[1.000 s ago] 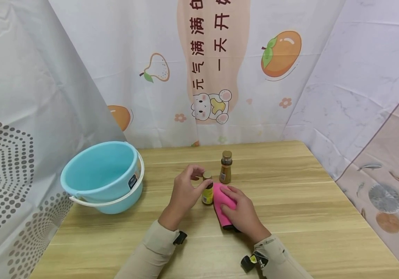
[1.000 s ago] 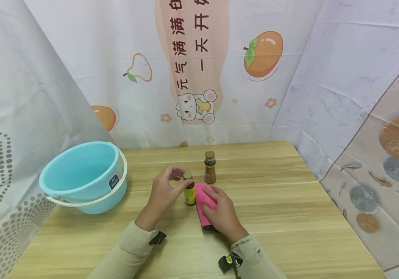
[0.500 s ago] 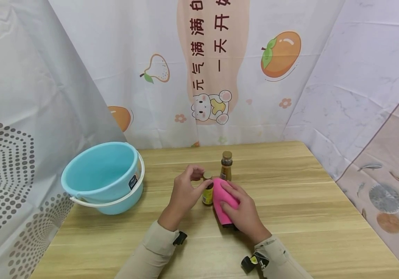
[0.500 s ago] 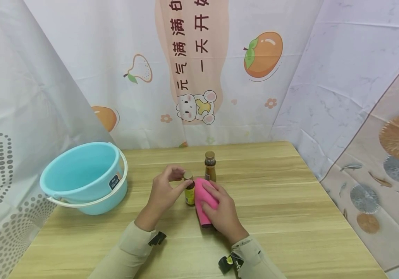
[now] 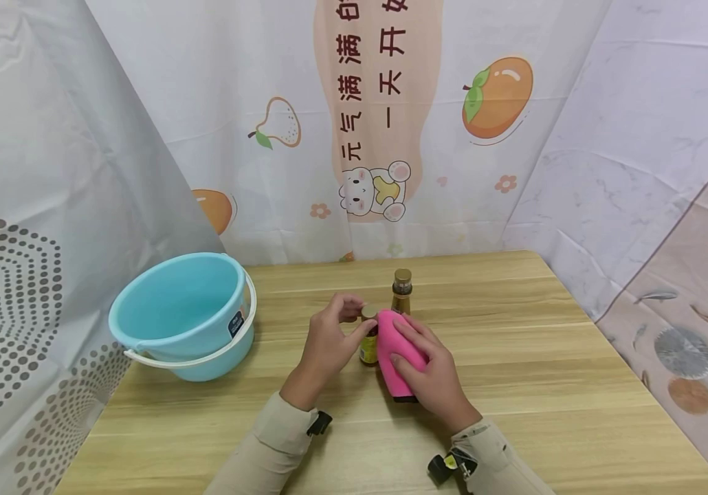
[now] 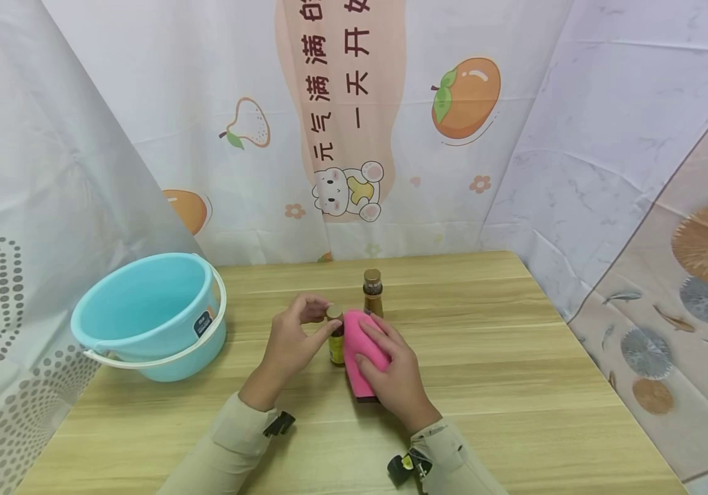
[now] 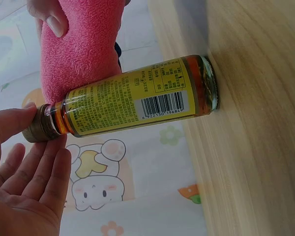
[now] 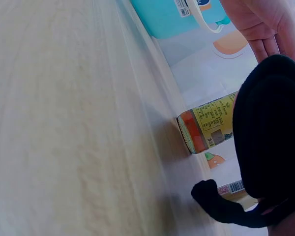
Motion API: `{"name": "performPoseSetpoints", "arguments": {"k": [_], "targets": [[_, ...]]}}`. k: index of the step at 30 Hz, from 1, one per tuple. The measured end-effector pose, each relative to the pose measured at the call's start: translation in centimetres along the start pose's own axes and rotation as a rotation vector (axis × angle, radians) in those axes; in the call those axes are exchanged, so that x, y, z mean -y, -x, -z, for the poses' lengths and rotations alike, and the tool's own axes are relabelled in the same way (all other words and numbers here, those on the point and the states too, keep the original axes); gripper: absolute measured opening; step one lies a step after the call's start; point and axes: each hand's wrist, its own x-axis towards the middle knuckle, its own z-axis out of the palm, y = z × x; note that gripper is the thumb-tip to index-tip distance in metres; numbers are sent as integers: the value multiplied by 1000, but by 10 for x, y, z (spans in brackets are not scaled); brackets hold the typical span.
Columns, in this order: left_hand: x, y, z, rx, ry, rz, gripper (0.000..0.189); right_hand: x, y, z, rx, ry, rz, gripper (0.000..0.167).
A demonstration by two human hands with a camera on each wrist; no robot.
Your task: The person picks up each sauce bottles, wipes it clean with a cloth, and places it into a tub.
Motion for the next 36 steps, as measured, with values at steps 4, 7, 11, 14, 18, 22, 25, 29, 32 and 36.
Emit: {"name": "performPoseSetpoints", "arguments": {"k": [4, 7, 11, 14, 18, 22, 25, 29, 32, 36], "targets": [[1, 0, 0, 5, 0, -1, 35, -1, 0, 0, 12, 12, -18, 58], [1, 0, 0, 5, 3, -10, 35, -2, 0, 0, 19, 23, -56, 58], [0, 0, 1, 4, 13, -11, 34, -2, 0, -1, 35, 38, -115, 58], [-1, 0, 1, 6, 19, 1, 35, -2, 0, -1, 45, 54, -149, 57], [-1, 1, 1, 6, 24, 8, 35, -3, 0, -2, 55, 77, -191, 56], [0, 1, 1, 8, 28, 5, 35, -5, 1, -2, 68, 115, -218, 56], [1, 1, 1, 9, 26, 3, 35, -7, 1, -2, 80, 156, -224, 56], [1, 1, 1, 7, 19, -4, 35, -8, 1, -2, 107, 206, -233, 57], [1, 1, 1, 8, 17, -8, 36, -8, 1, -2, 126, 229, -244, 57], [1, 1, 2, 11, 10, -9, 37, -9, 1, -2, 134, 245, -247, 57]]}}
